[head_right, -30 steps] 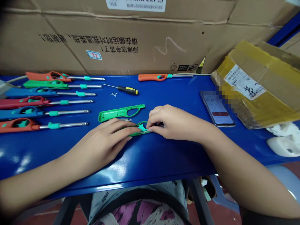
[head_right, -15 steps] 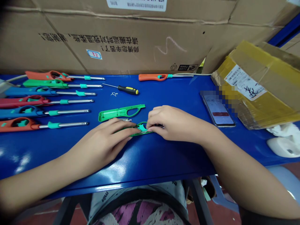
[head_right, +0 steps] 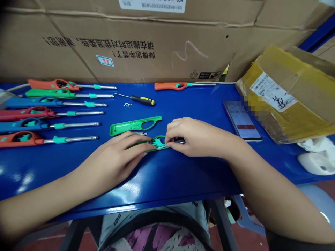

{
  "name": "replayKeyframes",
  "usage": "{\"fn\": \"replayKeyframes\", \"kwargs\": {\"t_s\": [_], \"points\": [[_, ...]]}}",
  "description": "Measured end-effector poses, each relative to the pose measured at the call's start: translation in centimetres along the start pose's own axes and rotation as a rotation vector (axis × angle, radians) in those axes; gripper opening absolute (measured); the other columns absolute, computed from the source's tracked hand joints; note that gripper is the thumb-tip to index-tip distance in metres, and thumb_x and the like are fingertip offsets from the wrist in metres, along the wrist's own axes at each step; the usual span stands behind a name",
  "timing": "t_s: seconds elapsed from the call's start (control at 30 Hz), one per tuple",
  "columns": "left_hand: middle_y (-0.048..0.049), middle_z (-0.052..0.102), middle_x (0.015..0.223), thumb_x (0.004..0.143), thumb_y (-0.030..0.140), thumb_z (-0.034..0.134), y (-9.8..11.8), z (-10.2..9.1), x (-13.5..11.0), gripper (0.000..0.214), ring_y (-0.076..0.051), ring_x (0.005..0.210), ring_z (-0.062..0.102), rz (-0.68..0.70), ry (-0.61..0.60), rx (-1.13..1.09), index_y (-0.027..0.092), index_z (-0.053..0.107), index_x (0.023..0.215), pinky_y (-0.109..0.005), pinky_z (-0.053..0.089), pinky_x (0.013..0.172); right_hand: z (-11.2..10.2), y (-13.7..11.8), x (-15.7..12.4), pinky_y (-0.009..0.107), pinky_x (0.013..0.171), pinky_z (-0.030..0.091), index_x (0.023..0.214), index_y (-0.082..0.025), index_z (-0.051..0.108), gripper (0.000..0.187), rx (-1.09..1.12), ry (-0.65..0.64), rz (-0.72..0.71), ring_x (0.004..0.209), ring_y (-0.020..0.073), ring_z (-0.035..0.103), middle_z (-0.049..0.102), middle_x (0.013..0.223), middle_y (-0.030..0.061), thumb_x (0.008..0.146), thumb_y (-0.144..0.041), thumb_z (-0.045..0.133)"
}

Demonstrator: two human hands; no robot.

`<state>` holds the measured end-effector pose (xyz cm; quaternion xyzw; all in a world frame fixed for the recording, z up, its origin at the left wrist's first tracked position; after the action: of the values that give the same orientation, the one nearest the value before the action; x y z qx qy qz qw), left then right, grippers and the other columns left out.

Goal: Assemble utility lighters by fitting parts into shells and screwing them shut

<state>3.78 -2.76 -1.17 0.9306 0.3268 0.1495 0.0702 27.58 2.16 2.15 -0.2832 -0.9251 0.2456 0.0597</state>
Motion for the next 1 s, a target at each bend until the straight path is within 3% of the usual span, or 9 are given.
{"fn": "replayKeyframes", "kwargs": {"t_s": [0.57, 1.0], "points": [[-0.0098, 0.061, 0.124, 0.096, 0.008, 0.048, -0.11, 0.26, -0.10, 0.040, -0.027, 0.112, 0.056, -0.013, -0.025, -0.029, 0.024, 0.060, 0.131, -0.047, 0.054, 0.093, 0.59, -0.27, 0.02, 0.034, 0.080, 0.041, 0.090, -0.018, 0.072, 0.014, -0.127, -0.003, -0.009, 0.085, 0.0189, 0.059, 0.069, 0.086, 0.0031, 0.093, -0.015, 0.058], [-0.0107, 0.062, 0.121, 0.098, 0.011, 0.048, -0.15, 0.39, -0.03, 0.034, -0.028, 0.112, 0.058, 0.001, -0.001, -0.026, 0.018, 0.061, 0.129, -0.047, 0.055, 0.093, 0.66, -0.66, 0.14, 0.034, 0.081, 0.041, 0.092, -0.018, 0.072, 0.019, -0.165, -0.024, -0.017, 0.086, 0.0188, 0.059, 0.068, 0.087, 0.0029, 0.096, -0.015, 0.054]]}}
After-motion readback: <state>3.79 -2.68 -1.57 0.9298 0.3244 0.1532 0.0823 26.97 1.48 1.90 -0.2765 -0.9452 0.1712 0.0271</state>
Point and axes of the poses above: each hand's wrist, its own x-axis towards the middle knuckle, its own z-axis out of the palm, y = z × x, the point moved 1 cm from there along x, towards the middle knuckle
